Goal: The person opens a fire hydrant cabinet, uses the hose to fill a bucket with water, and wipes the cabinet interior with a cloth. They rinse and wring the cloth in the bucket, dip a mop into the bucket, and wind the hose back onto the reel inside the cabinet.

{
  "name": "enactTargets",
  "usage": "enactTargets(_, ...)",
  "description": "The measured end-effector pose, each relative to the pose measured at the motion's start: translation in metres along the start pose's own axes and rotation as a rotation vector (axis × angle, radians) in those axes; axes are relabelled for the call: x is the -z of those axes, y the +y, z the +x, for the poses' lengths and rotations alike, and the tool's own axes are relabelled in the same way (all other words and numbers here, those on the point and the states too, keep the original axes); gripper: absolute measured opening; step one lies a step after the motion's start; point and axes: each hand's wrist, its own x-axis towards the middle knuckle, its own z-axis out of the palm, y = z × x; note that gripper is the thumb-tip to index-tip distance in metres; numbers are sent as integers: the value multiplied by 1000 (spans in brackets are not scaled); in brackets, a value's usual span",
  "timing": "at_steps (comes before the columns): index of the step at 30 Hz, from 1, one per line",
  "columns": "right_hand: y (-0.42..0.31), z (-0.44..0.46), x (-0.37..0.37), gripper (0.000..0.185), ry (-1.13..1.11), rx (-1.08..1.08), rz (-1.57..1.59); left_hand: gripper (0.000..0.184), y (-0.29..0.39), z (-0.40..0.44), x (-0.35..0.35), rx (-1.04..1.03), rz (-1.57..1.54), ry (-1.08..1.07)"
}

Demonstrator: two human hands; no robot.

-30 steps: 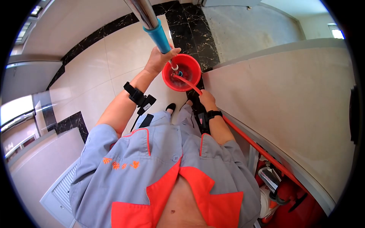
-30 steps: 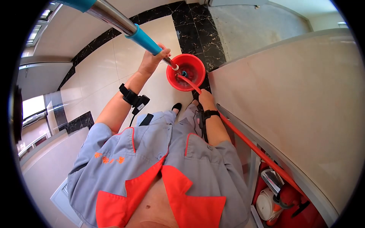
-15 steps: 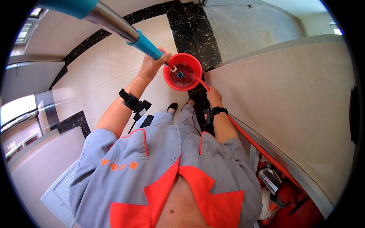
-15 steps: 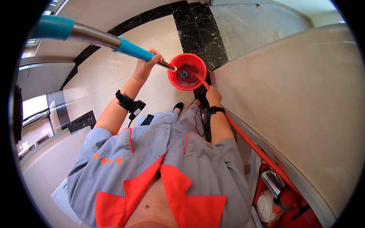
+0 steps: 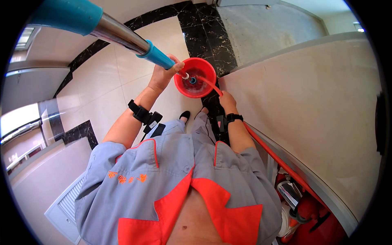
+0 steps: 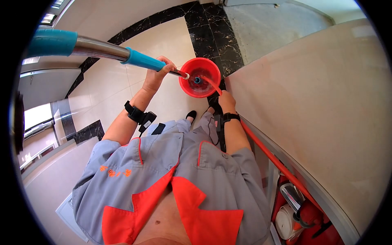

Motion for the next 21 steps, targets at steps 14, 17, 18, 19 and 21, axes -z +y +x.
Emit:
enactTargets(14, 13, -10, -8, 19, 12, -14, -16, 29, -5, 1, -2, -33, 6, 37)
enactTargets(17, 18, -11, -14, 21, -19, -5, -23, 30, -1, 1, -3, -41, 8, 39)
enactTargets(18, 18, -13, -16, 21, -43, -7, -33, 31, 0, 1, -3, -43, 7, 38)
enactTargets(19, 19, -14, -18, 22, -67, -8, -42, 31, 0, 1, -3, -49, 0, 41)
enactTargets(21, 19, -21, -22, 22, -83, 0, -37, 31, 0, 4, -3, -61, -13, 48)
